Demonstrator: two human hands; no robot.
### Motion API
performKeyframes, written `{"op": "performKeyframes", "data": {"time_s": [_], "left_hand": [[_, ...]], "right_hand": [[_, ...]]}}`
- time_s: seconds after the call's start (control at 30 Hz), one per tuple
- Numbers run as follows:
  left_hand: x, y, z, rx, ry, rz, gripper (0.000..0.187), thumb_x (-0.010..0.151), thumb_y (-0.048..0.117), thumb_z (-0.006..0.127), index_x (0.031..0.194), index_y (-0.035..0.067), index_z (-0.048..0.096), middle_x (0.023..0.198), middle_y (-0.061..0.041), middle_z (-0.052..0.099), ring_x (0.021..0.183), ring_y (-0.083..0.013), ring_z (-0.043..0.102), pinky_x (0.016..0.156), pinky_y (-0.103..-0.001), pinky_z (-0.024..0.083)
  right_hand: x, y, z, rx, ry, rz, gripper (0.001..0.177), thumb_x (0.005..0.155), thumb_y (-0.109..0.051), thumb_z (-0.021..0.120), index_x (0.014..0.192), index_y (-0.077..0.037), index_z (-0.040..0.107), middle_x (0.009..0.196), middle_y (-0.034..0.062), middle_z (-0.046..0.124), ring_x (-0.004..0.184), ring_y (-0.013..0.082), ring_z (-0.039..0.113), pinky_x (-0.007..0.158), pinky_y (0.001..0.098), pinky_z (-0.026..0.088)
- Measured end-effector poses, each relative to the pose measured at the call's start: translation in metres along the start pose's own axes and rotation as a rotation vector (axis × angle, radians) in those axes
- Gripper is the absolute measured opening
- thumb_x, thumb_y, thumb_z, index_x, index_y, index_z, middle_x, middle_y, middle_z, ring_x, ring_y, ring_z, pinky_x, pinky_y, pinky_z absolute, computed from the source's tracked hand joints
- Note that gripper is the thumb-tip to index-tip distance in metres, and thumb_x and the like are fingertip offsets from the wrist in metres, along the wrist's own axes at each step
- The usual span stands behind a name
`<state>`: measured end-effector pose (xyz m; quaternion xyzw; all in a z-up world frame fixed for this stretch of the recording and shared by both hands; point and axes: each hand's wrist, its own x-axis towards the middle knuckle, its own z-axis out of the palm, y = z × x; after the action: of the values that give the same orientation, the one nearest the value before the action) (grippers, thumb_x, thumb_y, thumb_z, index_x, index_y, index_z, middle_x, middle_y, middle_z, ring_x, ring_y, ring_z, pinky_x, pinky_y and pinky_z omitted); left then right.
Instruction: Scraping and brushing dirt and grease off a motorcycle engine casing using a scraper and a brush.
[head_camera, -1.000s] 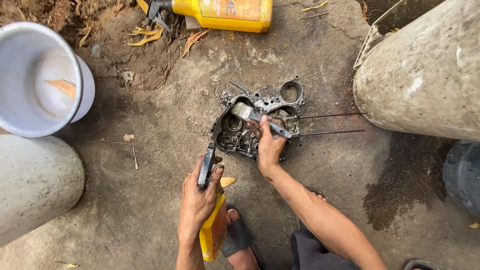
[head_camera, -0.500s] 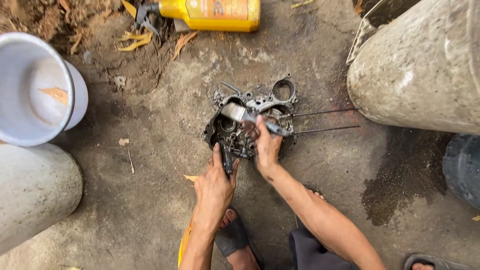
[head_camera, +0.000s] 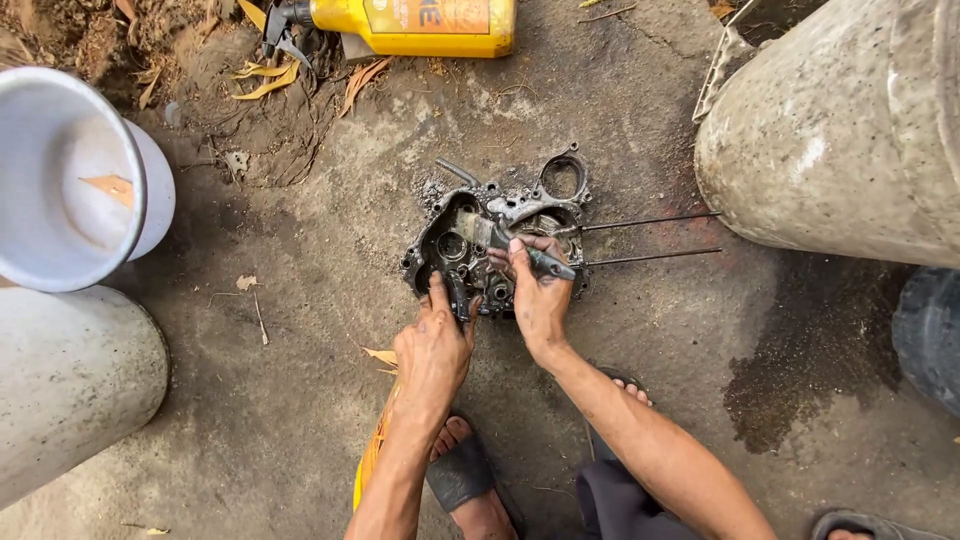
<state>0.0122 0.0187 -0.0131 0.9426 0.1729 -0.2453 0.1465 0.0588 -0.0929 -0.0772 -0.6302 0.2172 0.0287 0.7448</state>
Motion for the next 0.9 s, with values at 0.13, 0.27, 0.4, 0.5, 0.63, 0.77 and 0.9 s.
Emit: {"op": "performKeyframes", "data": {"time_s": [0.13, 0.27, 0.4, 0.5, 0.63, 0.77, 0.9], "left_hand": [[0.003, -0.007, 0.004, -0.066, -0.064, -0.016, 0.075, 0.103, 0.062, 0.036, 0.148, 0.002, 0.044, 0.117, -0.031, 0.069, 0.081, -0.0413, 0.077, 0.080, -0.055, 0.060], [-0.005, -0.012, -0.009, -0.160, -0.149, -0.030, 0.075, 0.101, 0.060, 0.042, 0.150, 0.003, 0.043, 0.121, -0.031, 0.067, 0.094, -0.0475, 0.075, 0.088, -0.061, 0.054], [-0.017, -0.024, -0.008, -0.223, -0.196, -0.101, 0.076, 0.100, 0.065, 0.040, 0.150, 0.008, 0.043, 0.118, -0.027, 0.070, 0.104, -0.0446, 0.073, 0.097, -0.058, 0.051], [-0.021, -0.021, -0.017, -0.239, -0.227, -0.105, 0.070, 0.098, 0.067, 0.043, 0.144, 0.015, 0.046, 0.116, -0.026, 0.070, 0.106, -0.0465, 0.071, 0.095, -0.058, 0.051], [-0.027, -0.019, -0.027, -0.318, -0.240, -0.104, 0.071, 0.100, 0.060, 0.044, 0.152, 0.011, 0.039, 0.119, -0.031, 0.069, 0.111, -0.0479, 0.069, 0.098, -0.059, 0.048], [-0.032, -0.020, -0.034, -0.351, -0.244, -0.076, 0.070, 0.100, 0.055, 0.049, 0.152, 0.009, 0.039, 0.116, -0.032, 0.069, 0.109, -0.0492, 0.069, 0.096, -0.059, 0.050], [-0.030, -0.031, -0.025, -0.398, -0.242, -0.061, 0.066, 0.100, 0.055, 0.048, 0.149, 0.011, 0.043, 0.119, -0.030, 0.070, 0.111, -0.0475, 0.069, 0.095, -0.059, 0.050]], "right_hand": [[0.008, 0.014, 0.007, 0.026, 0.031, 0.110, 0.017, 0.106, -0.017, 0.060, 0.111, -0.001, 0.060, 0.107, 0.0236, 0.072, 0.095, 0.0286, 0.076, 0.088, 0.0401, 0.067], [0.004, 0.050, 0.004, -0.143, -0.204, 0.122, 0.018, 0.098, -0.019, 0.073, 0.102, -0.003, 0.064, 0.099, 0.0222, 0.074, 0.092, 0.0266, 0.075, 0.087, 0.0422, 0.065], [0.015, 0.014, 0.016, -0.196, -0.018, 0.147, 0.024, 0.103, -0.031, 0.064, 0.106, -0.007, 0.061, 0.102, 0.0200, 0.072, 0.093, 0.0296, 0.074, 0.096, 0.0517, 0.060], [0.025, 0.061, 0.001, -0.299, -0.170, 0.035, 0.020, 0.100, -0.031, 0.071, 0.101, -0.012, 0.068, 0.095, 0.0151, 0.071, 0.092, 0.0292, 0.068, 0.088, 0.0464, 0.056], [0.019, 0.025, 0.015, -0.407, -0.270, -0.073, 0.016, 0.099, -0.026, 0.069, 0.100, -0.010, 0.070, 0.087, 0.0148, 0.076, 0.084, 0.0256, 0.072, 0.071, 0.0384, 0.055], [0.019, 0.011, 0.014, -0.439, -0.252, -0.172, 0.015, 0.108, -0.022, 0.059, 0.103, -0.008, 0.064, 0.086, 0.0159, 0.077, 0.082, 0.0257, 0.075, 0.067, 0.0338, 0.058], [0.024, 0.031, 0.007, -0.530, -0.557, -0.061, 0.014, 0.102, -0.022, 0.065, 0.101, -0.008, 0.066, 0.085, 0.0170, 0.077, 0.080, 0.0261, 0.073, 0.064, 0.0312, 0.053]]}}
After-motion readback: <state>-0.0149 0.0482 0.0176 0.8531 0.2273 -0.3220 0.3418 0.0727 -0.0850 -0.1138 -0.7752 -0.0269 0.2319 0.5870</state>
